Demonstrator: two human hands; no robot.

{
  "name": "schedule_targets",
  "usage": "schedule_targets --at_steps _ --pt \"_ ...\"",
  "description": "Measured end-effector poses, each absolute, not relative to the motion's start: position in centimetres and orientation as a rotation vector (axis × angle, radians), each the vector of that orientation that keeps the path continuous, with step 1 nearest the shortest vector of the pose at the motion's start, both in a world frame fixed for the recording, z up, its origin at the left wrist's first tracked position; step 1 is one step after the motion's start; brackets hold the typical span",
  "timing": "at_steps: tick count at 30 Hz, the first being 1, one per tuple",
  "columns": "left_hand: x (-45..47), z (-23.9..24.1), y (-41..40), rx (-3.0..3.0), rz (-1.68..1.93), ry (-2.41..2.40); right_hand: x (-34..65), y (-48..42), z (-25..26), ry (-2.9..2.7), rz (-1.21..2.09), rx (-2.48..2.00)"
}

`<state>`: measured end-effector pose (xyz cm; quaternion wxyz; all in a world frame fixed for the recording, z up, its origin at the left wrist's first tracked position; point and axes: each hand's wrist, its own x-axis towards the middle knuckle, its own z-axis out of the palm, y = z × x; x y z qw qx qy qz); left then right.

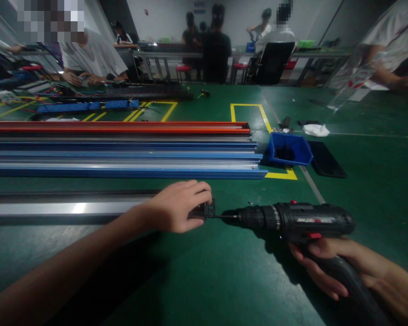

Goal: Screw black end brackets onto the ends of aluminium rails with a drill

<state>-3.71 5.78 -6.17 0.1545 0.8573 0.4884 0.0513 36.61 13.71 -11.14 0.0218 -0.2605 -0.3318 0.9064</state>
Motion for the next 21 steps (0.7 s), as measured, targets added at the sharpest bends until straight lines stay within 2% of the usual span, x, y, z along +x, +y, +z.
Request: schedule_targets --at_steps 21 --pt "-3.59 -5.92 5.66 2.442 0.135 1.401 36.15 13.98 -10.55 -0.949 2.869 -0.716"
